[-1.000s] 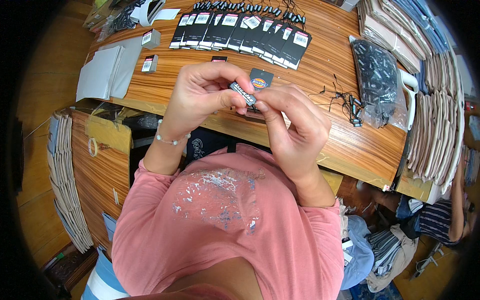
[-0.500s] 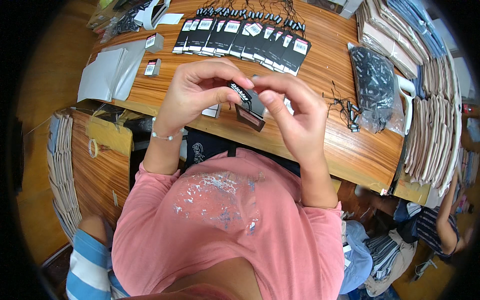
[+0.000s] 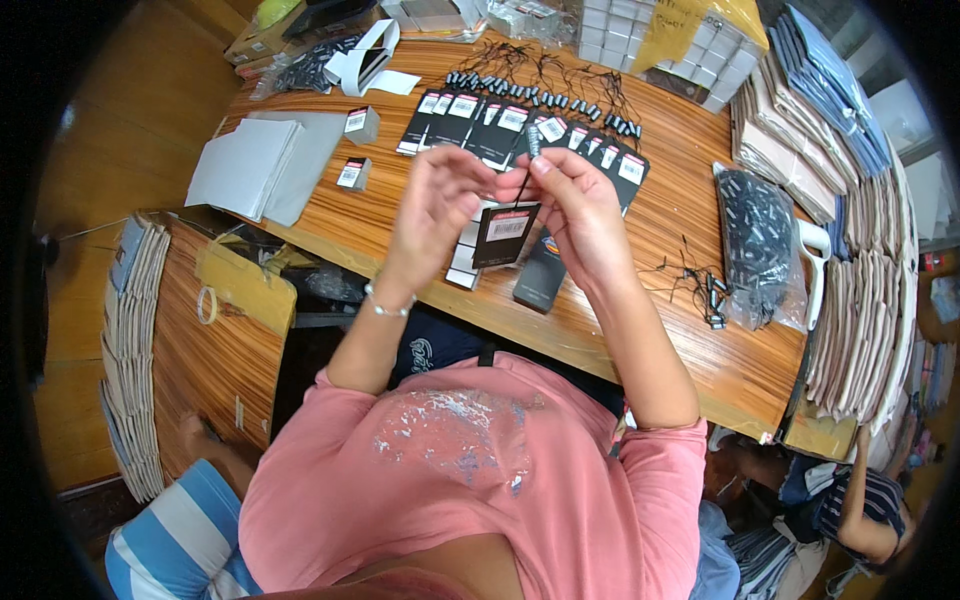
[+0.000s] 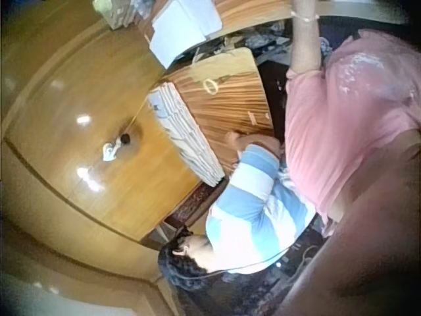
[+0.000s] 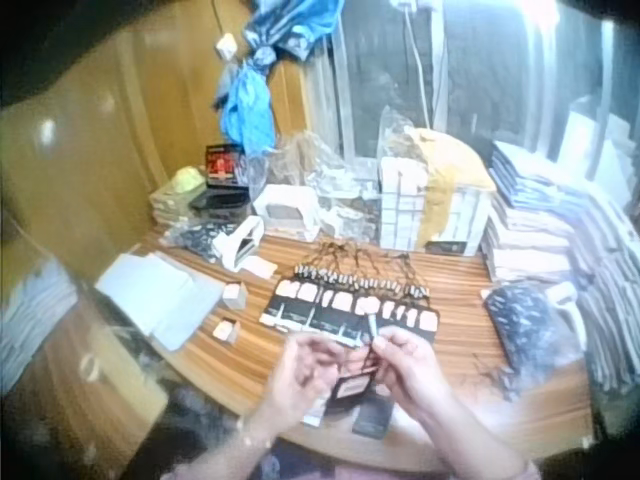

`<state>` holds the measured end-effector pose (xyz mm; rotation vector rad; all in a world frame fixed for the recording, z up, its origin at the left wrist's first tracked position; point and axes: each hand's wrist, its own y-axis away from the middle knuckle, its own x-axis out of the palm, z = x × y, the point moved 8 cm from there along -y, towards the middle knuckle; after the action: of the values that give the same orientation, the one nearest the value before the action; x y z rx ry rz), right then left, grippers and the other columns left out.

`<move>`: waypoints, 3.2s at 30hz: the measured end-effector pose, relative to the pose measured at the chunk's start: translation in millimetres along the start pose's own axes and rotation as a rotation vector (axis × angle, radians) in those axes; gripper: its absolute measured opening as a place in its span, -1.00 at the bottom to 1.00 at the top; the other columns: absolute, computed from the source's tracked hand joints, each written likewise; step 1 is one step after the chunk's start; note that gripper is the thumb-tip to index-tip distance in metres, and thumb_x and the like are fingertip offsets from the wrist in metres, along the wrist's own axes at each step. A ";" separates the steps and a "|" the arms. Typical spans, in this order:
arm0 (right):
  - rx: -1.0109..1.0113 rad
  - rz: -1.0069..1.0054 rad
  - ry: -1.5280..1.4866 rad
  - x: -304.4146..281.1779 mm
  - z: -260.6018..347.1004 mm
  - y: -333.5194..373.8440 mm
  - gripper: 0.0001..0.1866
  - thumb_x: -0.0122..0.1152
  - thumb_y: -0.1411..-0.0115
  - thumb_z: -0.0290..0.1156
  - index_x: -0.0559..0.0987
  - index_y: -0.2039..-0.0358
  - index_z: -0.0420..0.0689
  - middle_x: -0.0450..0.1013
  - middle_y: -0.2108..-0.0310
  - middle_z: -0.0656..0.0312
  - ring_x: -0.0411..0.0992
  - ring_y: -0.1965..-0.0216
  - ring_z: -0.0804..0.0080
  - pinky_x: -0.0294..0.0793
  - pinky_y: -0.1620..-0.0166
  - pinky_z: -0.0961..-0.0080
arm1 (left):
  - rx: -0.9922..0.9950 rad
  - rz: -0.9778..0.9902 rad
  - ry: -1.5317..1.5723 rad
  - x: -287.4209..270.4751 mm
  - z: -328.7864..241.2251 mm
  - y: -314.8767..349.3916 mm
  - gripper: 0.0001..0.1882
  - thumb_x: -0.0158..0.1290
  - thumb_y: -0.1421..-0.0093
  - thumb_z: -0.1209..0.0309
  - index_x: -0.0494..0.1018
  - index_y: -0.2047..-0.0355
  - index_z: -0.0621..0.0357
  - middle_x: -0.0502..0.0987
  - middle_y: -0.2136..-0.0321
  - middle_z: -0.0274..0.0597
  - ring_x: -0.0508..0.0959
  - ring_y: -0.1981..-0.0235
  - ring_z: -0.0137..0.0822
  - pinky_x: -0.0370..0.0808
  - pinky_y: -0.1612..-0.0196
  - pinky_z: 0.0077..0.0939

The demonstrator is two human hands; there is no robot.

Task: The person attaches plastic security tags and brand labels to black clothing items by hand. The person picks up individual tags and labels, threads a plastic fastener through them, and attaches them to the items before setting the finished pieces aside on the table.

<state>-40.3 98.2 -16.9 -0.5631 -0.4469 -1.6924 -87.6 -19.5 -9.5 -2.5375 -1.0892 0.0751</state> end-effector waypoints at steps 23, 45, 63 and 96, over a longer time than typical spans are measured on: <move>-0.062 -0.088 -0.153 -10.3 11.0 -187.4 -0.76 -0.09 -0.16 -0.47 0.33 0.21 -0.37 0.38 0.22 -0.01 0.35 0.09 0.18 0.33 -0.03 0.23 | -0.175 0.212 -0.129 -82.5 38.0 -135.2 -0.62 -0.01 -0.02 0.61 0.27 0.10 0.16 0.46 0.38 -0.28 0.46 0.39 -0.56 0.42 0.37 -0.76; 0.131 -0.168 0.198 -82.9 -55.8 -238.0 -0.86 -0.10 -0.11 -0.56 0.34 0.28 -0.24 0.44 0.32 0.09 0.44 0.27 0.41 0.46 0.25 0.57 | -0.029 0.129 -1.043 -120.1 127.0 -152.1 -0.59 0.25 0.26 0.28 0.49 0.30 -0.12 0.33 0.14 -0.16 0.21 0.06 -0.07 0.19 -0.01 -0.33; 0.038 -0.247 0.538 -104.1 -61.1 -257.3 -0.90 0.04 0.03 -0.58 0.43 0.42 -0.20 0.49 0.50 0.21 0.30 0.53 0.64 0.27 0.46 0.72 | 0.051 0.133 -1.264 -117.5 125.3 -144.3 -0.61 0.17 0.16 0.08 0.50 0.24 -0.28 0.29 0.05 -0.20 0.16 0.01 -0.11 0.09 0.01 -0.18; -0.085 -0.286 1.648 -125.3 9.3 89.7 -0.58 0.32 0.25 -0.34 0.53 0.28 -0.12 0.31 0.39 0.14 0.25 0.27 0.21 0.24 0.17 0.38 | 0.028 0.412 -0.989 57.1 70.8 -12.6 -0.48 0.25 0.30 0.19 0.47 0.25 0.05 0.39 0.28 -0.32 0.28 0.20 -0.24 0.17 0.08 -0.38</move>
<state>67.2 185.9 -84.6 0.9263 0.7697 -1.8643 -70.1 51.5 -65.0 -2.6514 -0.7746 1.5528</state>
